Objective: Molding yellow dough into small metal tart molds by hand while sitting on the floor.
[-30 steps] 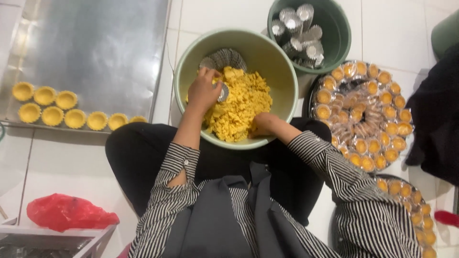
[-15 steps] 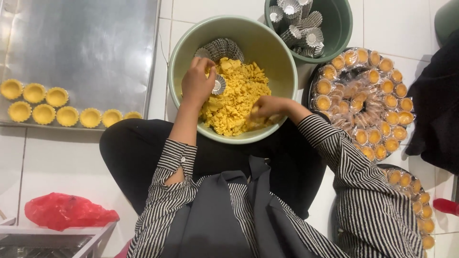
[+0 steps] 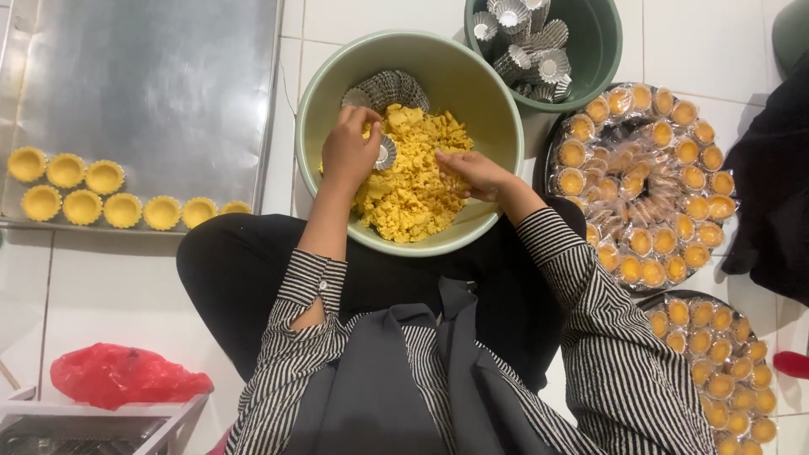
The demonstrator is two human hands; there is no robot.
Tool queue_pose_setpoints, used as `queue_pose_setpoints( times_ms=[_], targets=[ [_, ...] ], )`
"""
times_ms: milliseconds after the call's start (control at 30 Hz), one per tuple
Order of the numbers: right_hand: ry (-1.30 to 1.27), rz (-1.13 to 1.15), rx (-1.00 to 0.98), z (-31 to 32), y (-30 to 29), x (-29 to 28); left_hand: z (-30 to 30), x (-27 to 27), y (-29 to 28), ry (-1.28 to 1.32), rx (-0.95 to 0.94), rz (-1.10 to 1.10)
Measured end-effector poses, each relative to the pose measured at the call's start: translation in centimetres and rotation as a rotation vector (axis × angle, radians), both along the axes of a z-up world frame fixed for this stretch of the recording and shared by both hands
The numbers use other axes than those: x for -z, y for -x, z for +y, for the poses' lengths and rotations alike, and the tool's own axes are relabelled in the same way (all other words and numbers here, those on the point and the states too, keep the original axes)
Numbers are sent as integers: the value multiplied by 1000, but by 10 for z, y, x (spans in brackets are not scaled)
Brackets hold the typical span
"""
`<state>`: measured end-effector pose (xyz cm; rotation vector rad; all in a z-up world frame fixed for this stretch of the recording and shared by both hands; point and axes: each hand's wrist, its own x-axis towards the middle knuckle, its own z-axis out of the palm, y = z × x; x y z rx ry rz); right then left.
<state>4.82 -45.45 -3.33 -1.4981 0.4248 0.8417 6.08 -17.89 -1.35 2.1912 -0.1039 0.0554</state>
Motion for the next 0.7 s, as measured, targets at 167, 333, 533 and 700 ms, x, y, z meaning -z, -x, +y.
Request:
queue_pose_setpoints(
  times_ms=[167, 333, 533, 700],
  targets=[
    [35, -166, 139, 8, 0, -1, -3, -1, -1, -5, 9, 0],
    [-118, -93, 197, 7, 2, -8, -1, 8, -3, -14, 13, -19],
    [-380, -28, 272, 6, 5, 4, -2, 13, -4, -22, 19, -17],
    [-591, 102, 469, 14, 18, -16, -3, 10, -3, -15, 20, -37]
  ],
)
